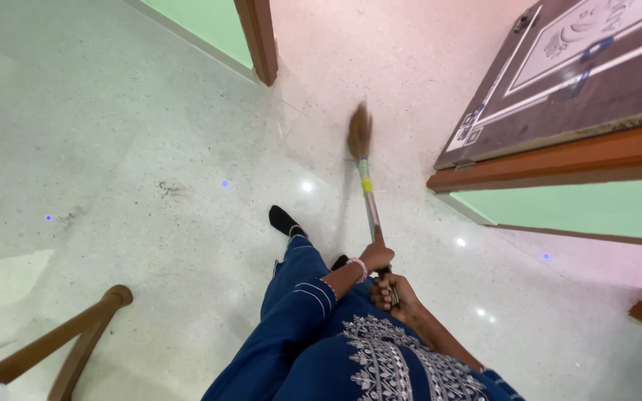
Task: The person sweeps the floor using a broom, gathering dirt and debris into a pile by moving the broom across the surface in various parts of the room.
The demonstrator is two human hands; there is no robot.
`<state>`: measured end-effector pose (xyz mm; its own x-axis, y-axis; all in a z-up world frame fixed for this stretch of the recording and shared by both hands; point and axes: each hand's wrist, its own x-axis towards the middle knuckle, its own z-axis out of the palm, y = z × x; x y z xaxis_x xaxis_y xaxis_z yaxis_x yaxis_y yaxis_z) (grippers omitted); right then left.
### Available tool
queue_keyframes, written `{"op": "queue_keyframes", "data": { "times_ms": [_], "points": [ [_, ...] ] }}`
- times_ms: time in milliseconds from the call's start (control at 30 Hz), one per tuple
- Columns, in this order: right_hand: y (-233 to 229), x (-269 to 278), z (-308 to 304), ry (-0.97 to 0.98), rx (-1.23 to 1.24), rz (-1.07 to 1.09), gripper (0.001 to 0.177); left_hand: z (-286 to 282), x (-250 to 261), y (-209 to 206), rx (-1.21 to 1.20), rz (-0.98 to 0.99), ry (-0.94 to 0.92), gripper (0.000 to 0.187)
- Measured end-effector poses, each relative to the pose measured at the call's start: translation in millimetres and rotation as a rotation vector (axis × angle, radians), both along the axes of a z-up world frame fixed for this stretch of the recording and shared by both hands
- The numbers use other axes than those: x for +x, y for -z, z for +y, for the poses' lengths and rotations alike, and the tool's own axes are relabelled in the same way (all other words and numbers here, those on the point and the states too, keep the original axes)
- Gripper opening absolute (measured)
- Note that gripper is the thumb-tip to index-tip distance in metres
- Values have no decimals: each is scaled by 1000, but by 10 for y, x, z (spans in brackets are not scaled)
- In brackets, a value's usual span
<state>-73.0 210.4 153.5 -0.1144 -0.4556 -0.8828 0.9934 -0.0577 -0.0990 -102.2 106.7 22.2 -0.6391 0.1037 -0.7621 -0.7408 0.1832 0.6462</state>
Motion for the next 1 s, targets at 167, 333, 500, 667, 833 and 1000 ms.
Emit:
{"op": "queue_keyframes", "data": {
  "times_ms": [167, 333, 500, 667, 833, 1000],
  "points": [
    [32, -347, -538, 44, 151, -36, 28, -293, -440, 59, 154, -46, 44, 100],
    [67, -617, -995, -100, 173, -139, 28, -829, -508, 113, 214, -177, -98, 96],
    [124, -776, -1704, -437, 179, -79, 23, -1672, -389, 164, 198, -192, -378, 100],
    [388, -1113, -2640, -647, 64, -163, 24, -2698, -450, 211, 97, -206, -678, 99],
    [345, -1380, -3339, -697, -72, -150, 21, -3536, -491, -83, 56, -161, -860, 100],
    [177, -1552, -3359, -577, -186, -132, 24, -3717, -628, -410, 62, -112, -867, 107]
  ]
}}
